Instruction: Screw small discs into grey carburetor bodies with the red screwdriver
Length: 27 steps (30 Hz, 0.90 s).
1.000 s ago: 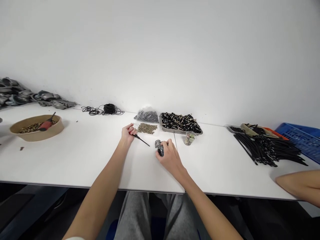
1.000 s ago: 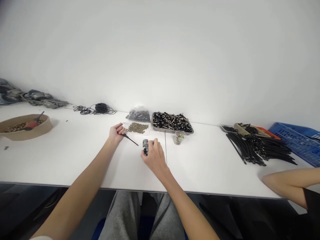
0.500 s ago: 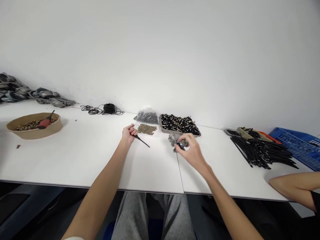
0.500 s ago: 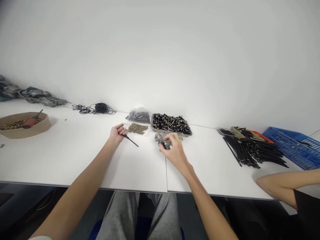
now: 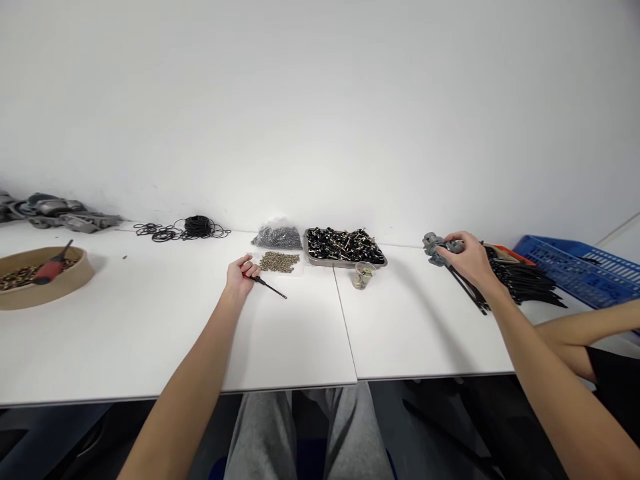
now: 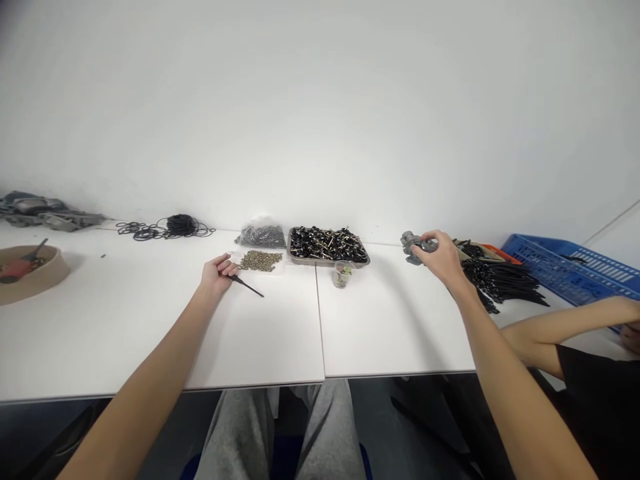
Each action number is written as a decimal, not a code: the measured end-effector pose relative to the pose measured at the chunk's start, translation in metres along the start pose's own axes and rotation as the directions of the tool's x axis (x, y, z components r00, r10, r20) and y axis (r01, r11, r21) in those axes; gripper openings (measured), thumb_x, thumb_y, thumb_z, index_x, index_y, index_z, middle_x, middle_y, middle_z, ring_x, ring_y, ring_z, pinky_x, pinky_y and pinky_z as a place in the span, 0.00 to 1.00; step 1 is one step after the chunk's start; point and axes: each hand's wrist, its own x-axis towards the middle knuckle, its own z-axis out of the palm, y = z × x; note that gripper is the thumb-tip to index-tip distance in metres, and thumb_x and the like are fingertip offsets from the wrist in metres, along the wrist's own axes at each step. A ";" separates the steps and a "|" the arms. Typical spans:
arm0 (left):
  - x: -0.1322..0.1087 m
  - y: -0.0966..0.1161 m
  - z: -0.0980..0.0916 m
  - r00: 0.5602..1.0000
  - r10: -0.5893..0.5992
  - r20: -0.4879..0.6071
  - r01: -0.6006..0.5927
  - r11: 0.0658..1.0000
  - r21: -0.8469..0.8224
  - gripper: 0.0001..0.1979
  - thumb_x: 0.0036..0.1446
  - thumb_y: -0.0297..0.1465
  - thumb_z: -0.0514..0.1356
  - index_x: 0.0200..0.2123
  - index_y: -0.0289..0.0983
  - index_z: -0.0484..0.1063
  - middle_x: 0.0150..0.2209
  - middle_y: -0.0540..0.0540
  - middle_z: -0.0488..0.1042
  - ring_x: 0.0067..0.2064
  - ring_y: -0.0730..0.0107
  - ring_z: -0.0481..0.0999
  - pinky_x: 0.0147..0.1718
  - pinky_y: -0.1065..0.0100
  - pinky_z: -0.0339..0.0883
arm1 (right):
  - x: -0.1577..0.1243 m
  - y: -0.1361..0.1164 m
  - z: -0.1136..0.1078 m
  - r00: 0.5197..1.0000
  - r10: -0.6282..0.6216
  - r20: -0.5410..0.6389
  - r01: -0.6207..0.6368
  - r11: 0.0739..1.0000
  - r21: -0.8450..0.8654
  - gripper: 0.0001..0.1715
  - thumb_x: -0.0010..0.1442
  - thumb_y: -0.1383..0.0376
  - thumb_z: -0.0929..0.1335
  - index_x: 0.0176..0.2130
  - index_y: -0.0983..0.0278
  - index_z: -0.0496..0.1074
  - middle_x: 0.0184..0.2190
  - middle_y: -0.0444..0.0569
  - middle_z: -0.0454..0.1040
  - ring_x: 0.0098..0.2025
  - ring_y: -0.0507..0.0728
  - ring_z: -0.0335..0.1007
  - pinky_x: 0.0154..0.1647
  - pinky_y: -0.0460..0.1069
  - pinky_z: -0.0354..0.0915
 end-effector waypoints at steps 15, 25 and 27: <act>0.003 -0.002 -0.002 1.000 0.012 0.022 -0.014 0.999 0.047 0.10 0.57 0.21 0.53 0.24 0.35 0.60 0.11 0.60 0.45 0.13 0.82 0.48 0.15 0.74 0.47 | -0.015 0.132 0.012 0.941 0.324 0.099 -0.313 0.943 -0.116 0.19 0.37 0.62 0.72 0.32 0.62 0.68 0.39 0.57 0.73 0.48 0.70 0.67 0.53 0.64 0.61; 0.004 -0.003 -0.003 1.000 0.011 0.024 -0.013 0.999 0.050 0.10 0.57 0.21 0.54 0.24 0.35 0.61 0.12 0.60 0.44 0.13 0.82 0.47 0.15 0.75 0.47 | -0.030 0.150 0.021 0.915 0.380 0.137 -0.355 0.919 -0.173 0.18 0.40 0.62 0.72 0.33 0.61 0.66 0.39 0.57 0.73 0.45 0.67 0.68 0.49 0.59 0.61; 0.004 -0.004 -0.003 1.000 0.010 0.026 -0.011 0.999 0.049 0.10 0.57 0.22 0.54 0.24 0.36 0.60 0.12 0.60 0.44 0.13 0.82 0.47 0.15 0.74 0.47 | -0.030 0.151 0.021 0.914 0.378 0.146 -0.350 0.918 -0.186 0.18 0.41 0.61 0.72 0.34 0.61 0.66 0.41 0.58 0.73 0.46 0.67 0.68 0.48 0.58 0.61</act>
